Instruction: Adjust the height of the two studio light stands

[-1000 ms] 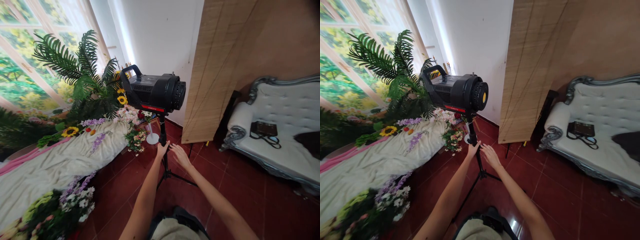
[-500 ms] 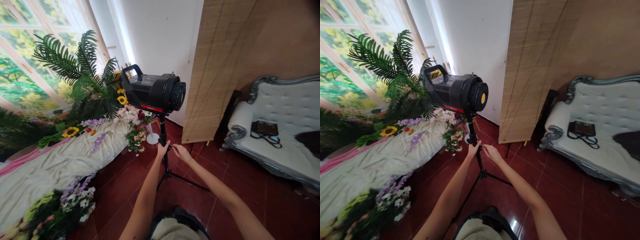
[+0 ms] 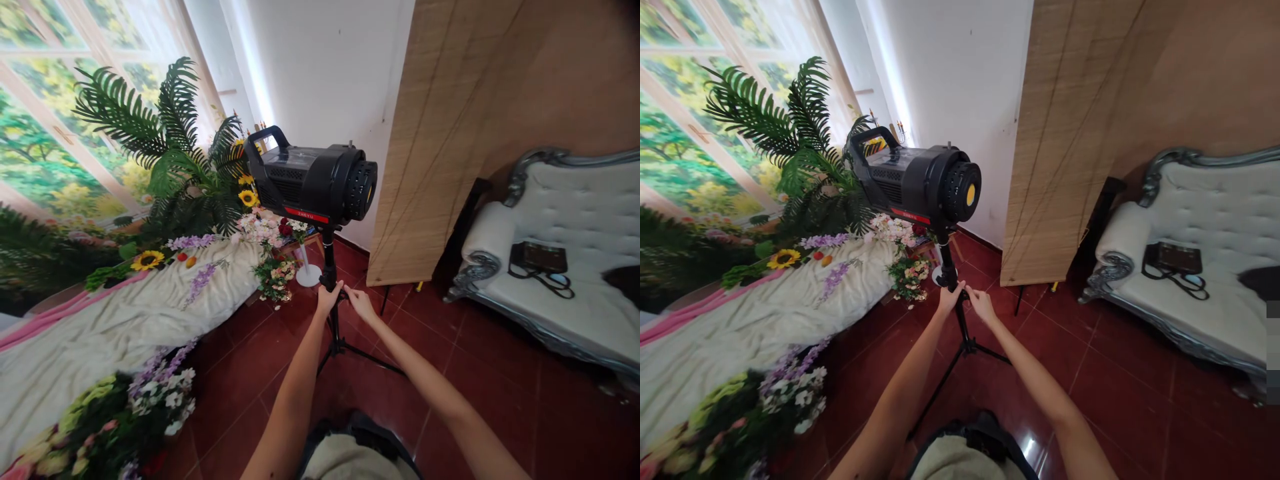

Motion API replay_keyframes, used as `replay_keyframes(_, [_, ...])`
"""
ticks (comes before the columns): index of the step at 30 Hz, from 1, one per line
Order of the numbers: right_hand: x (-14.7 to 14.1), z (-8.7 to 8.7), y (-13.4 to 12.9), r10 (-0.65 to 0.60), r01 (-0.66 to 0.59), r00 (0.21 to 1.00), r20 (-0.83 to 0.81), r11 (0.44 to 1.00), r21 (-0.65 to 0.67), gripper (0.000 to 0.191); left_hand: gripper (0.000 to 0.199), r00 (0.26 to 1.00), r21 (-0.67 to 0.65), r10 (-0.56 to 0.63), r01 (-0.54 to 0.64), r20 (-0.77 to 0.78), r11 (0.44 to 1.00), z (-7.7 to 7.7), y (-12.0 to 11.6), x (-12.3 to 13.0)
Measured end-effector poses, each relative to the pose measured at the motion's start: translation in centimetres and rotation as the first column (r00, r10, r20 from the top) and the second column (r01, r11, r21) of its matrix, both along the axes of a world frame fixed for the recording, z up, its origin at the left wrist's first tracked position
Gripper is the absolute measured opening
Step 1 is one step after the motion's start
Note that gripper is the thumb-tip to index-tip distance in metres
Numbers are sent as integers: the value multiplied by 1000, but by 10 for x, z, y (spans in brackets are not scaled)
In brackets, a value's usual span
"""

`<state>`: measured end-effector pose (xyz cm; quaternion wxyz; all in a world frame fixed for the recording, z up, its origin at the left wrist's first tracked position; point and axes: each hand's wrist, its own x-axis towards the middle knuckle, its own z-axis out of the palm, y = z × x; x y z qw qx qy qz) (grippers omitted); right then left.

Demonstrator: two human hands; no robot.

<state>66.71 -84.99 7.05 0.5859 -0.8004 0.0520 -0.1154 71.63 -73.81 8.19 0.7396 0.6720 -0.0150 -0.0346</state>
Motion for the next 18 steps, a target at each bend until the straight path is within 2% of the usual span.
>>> replay_keyframes(2, [3,1,1,49,-8,988,-148,965,262,50,37,1000,6,-8,8,15,1000,-2,0,1])
replay_keyframes(3, [5,2,0,116,-14,968,-224,912,410,48,37,1000,13,-11,10,25,1000,-4,0,2])
replay_keyframes(5, [6,6,-4,328,-29,893,-307,725,689,40,37,999,33,-5,4,50,999,-7,0,3])
replay_keyframes(6, [6,7,-7,430,-33,850,-306,622,782,37,37,998,44,2,-4,65,999,-8,-1,4])
replay_keyframes(7, [6,8,-9,508,-40,813,-286,538,842,35,37,997,53,10,-14,77,999,-9,-1,4])
replay_keyframes(8, [6,9,-11,554,-50,792,-257,478,877,32,37,996,59,17,-22,84,998,-10,-1,5])
replay_keyframes(9, [5,9,-12,568,-56,788,-237,450,891,31,36,996,63,22,-27,87,998,-10,-1,5])
replay_keyframes(10, [5,9,-13,564,-62,793,-229,449,892,30,37,996,64,25,-30,85,997,-11,-1,6])
replay_keyframes(12, [4,8,-11,540,-65,800,-261,511,857,31,37,997,62,30,-34,77,997,-11,-1,6])
replay_keyframes(13, [3,7,-9,508,-66,809,-296,578,814,33,37,996,58,29,-34,79,998,-12,-1,6])
replay_keyframes(14, [2,6,-7,452,-67,827,-335,669,740,36,37,996,53,23,-28,82,998,-12,-1,6])
replay_keyframes(16, [-2,6,-5,270,-68,891,-364,874,480,43,38,997,38,5,-8,76,999,-13,-1,6])
replay_keyframes(17, [-4,6,-5,167,-64,929,-329,951,302,45,39,998,28,-2,0,65,1000,-13,-2,6])
replay_keyframes(18, [-8,8,-7,85,-57,960,-266,992,113,46,40,999,15,-3,2,48,1000,-14,-2,6])
